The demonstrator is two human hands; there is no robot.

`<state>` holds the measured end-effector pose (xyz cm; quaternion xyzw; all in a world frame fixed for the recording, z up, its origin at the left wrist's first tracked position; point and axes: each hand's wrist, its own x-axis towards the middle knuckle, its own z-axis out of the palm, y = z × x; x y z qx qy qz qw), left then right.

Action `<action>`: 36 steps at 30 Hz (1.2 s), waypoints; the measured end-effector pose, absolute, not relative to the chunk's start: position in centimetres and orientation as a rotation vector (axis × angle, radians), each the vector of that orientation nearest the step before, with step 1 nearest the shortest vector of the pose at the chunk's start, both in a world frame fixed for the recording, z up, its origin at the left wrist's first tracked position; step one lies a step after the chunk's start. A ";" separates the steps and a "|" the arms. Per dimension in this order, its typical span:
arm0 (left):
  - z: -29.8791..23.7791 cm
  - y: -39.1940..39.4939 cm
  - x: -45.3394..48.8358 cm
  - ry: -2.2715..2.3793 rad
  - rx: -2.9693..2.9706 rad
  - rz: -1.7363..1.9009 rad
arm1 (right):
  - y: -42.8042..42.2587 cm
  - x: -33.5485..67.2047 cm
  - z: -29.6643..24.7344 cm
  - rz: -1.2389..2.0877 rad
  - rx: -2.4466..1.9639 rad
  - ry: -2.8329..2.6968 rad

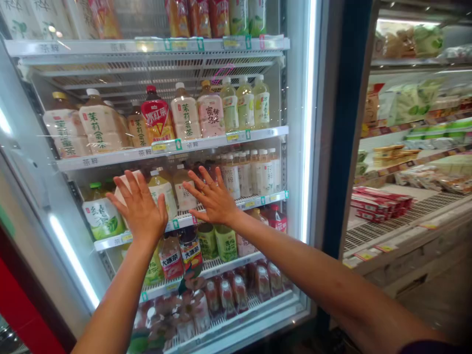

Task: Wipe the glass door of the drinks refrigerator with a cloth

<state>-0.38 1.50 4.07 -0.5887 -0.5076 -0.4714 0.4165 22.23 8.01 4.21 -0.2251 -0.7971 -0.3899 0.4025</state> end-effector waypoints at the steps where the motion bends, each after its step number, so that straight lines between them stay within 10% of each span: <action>1: 3.3 1.4 -0.4 -1.266 -1.480 -1.154 | 8.3 22.1 4.0 -0.988 -0.567 -2.007; 20: 2.2 0.0 -2.2 -0.872 -1.872 -0.473 | 8.1 22.1 3.5 -0.921 -0.507 -1.977; 36: 8.5 1.9 0.9 -0.946 -1.808 -0.653 | 9.8 28.9 7.2 -0.945 -0.615 -2.042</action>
